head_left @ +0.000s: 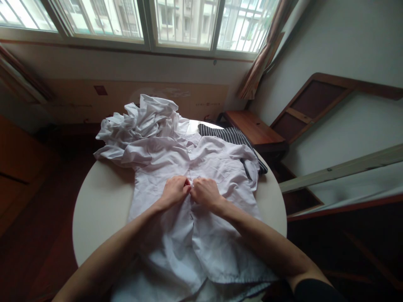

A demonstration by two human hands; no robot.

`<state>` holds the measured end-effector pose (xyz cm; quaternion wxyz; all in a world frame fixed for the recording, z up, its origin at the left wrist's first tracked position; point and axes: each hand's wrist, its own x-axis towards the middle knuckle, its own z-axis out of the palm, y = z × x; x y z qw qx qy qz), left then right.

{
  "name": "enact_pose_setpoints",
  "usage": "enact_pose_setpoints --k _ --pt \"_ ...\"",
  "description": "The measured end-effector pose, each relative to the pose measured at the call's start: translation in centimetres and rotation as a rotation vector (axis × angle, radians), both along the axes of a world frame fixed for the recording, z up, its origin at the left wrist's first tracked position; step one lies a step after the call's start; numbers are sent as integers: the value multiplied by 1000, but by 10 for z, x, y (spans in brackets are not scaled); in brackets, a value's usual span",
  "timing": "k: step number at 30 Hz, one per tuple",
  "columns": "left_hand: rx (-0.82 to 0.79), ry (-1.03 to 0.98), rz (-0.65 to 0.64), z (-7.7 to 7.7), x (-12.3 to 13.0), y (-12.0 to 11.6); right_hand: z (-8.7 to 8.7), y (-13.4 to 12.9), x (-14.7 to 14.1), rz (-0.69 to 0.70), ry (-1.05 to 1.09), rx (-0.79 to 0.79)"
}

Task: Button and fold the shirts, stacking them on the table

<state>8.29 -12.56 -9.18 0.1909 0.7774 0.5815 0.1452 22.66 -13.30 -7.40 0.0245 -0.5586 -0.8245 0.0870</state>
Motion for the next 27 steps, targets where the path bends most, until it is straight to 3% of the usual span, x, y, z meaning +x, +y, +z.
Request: enact_pose_setpoints --k 6,9,12,16,20,27 --pt "-103 -217 15 5 -2 2 -12 12 24 -198 606 -111" --pt "-73 -262 47 7 -2 2 -14 11 29 -343 934 -293" --pt "-63 -285 67 9 -2 1 -10 9 30 -383 1105 -456" --pt "-23 -204 68 6 -2 0 -4 7 27 -369 1178 -492" --pt "43 -81 52 0 2 -3 -8 8 24 -273 1153 -388" --pt "-96 -222 48 -5 0 2 -26 6 19 -256 1006 -289"
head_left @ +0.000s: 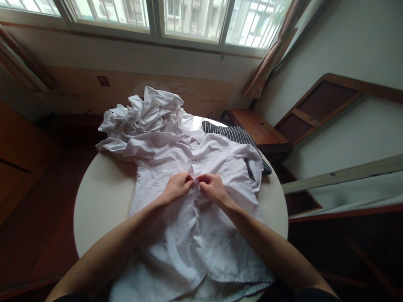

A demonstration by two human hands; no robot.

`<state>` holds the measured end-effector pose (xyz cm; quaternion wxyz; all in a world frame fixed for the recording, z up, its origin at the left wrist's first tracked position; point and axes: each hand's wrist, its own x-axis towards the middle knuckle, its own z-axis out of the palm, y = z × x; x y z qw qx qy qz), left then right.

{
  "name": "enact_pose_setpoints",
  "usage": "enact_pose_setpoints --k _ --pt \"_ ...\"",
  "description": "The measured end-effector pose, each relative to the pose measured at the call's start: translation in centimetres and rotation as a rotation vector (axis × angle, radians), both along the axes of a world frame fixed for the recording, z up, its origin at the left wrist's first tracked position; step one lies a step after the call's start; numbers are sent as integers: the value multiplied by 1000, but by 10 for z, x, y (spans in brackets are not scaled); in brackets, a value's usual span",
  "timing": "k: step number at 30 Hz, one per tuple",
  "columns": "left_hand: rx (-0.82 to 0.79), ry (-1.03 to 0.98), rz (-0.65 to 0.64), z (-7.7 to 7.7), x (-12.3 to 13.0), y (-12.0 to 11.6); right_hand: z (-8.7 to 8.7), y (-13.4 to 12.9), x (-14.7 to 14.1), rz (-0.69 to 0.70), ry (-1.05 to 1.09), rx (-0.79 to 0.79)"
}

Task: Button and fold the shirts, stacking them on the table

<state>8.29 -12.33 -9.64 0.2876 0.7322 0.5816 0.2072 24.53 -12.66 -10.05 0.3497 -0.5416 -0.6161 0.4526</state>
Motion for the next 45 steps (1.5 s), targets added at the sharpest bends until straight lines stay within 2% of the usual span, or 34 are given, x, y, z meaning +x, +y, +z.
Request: enact_pose_setpoints --k 6,10,17,24,31,40,42,45 --pt "-44 -79 4 -3 -3 3 -1 -1 -2 -35 66 -58" --pt "-37 -55 6 -3 -3 3 1 -2 -3 -57 95 -66" --pt "-61 -22 19 0 -3 3 6 -5 -4 -41 173 -116" --pt "-114 -111 10 -1 -5 6 7 -4 -4 -3 246 -106" --pt "-129 -206 20 -3 -5 4 8 -4 -5 -9 137 -31" --pt "-107 -247 56 -2 -3 2 -5 -12 -13 -77 -220 327" --pt "-105 -258 76 -3 -2 2 -4 -14 -14 -87 -245 355" --pt "-92 -205 95 -5 1 1 -2 -14 -14 -103 -193 316"
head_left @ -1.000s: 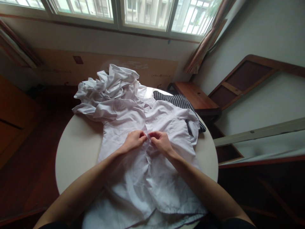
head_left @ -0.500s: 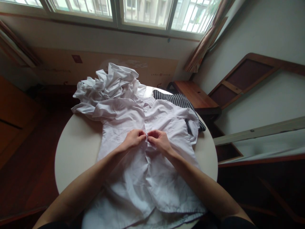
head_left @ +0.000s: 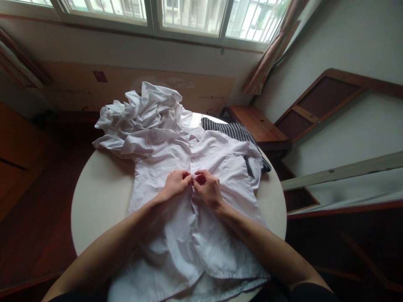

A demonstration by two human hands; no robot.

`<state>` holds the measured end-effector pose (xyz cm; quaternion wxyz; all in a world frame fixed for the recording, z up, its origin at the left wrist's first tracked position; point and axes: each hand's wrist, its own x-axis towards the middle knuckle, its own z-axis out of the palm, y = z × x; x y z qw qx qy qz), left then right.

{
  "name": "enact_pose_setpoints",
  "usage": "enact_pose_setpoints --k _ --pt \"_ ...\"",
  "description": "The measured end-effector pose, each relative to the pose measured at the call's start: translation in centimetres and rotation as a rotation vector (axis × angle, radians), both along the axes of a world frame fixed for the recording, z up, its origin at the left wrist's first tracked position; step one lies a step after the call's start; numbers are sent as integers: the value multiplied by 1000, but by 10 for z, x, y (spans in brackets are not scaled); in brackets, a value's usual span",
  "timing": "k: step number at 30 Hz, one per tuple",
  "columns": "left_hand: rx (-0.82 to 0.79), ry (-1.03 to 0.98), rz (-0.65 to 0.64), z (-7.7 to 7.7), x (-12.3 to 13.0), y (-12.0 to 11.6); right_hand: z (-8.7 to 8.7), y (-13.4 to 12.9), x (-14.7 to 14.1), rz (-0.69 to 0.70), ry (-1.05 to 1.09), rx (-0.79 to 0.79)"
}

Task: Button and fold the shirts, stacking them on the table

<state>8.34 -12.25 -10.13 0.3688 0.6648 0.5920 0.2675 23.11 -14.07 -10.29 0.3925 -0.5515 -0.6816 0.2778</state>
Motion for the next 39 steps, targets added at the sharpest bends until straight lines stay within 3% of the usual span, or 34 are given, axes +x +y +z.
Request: enact_pose_setpoints --k 3,8,12,15,19,21,23,27,30,32,34,36,39 --pt "35 88 -10 2 2 -1 1 4 1 21 172 -121" --pt "115 214 -99 5 3 -2 0 17 9 57 627 -557" --pt "295 458 -154 5 3 -7 0 24 14 112 714 -701" --pt "406 633 -136 7 2 -12 4 25 22 79 553 -599" --pt "465 645 -75 5 -7 -14 17 24 51 65 4 -86" --pt "477 632 -148 0 -16 -16 22 27 70 52 -309 145" --pt "472 646 -256 -6 -25 -19 24 36 86 58 -544 250" --pt "478 682 -373 -5 -43 -11 29 81 107 26 -666 254" --pt "583 716 -183 20 -58 18 36 130 113 -72 -664 245" --pt "669 758 23 41 -70 46 40 159 115 -108 -707 179" --pt "704 798 146 58 -81 73 43 178 117 -123 -775 75" --pt "667 843 185 67 -91 95 43 188 119 -140 -829 -41" --pt "558 903 192 65 -100 115 41 189 120 -127 -844 -153"
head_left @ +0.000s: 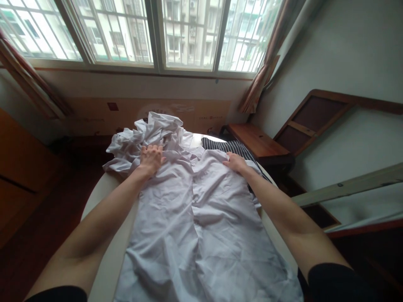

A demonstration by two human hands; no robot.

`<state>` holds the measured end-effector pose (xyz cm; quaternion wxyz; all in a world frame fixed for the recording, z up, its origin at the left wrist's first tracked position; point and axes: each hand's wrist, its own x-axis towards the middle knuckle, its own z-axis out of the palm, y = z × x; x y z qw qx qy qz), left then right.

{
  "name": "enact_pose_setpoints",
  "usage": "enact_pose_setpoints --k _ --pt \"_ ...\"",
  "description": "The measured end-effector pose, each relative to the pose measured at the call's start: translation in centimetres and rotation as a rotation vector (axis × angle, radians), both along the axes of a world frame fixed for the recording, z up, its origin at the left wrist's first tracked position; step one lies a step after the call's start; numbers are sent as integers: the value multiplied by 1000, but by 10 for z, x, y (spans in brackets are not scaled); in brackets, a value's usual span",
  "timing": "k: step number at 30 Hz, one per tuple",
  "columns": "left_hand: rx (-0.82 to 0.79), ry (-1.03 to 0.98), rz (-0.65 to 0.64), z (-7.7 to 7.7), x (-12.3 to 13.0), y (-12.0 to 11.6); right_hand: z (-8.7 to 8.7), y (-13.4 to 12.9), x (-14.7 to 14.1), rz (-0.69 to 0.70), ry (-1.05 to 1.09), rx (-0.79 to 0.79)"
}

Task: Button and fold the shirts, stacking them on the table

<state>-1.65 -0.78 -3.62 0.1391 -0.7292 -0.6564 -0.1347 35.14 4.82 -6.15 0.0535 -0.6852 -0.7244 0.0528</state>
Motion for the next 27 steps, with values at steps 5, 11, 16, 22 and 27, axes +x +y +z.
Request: enact_pose_setpoints --k 5,11,16,22,27 --pt "-2 47 -15 -13 -7 5 -4 1 4 33 35 15" --pt "-14 -14 -54 -3 2 -1 -8 21 -2 -17 153 71" --pt "122 -120 46 20 3 -1 1 28 -9 -30 235 -83" --pt "116 -155 221 49 -19 19 46 50 -3 -171 410 188" --pt "193 -119 233 73 -25 38 78 66 -12 -311 432 443"
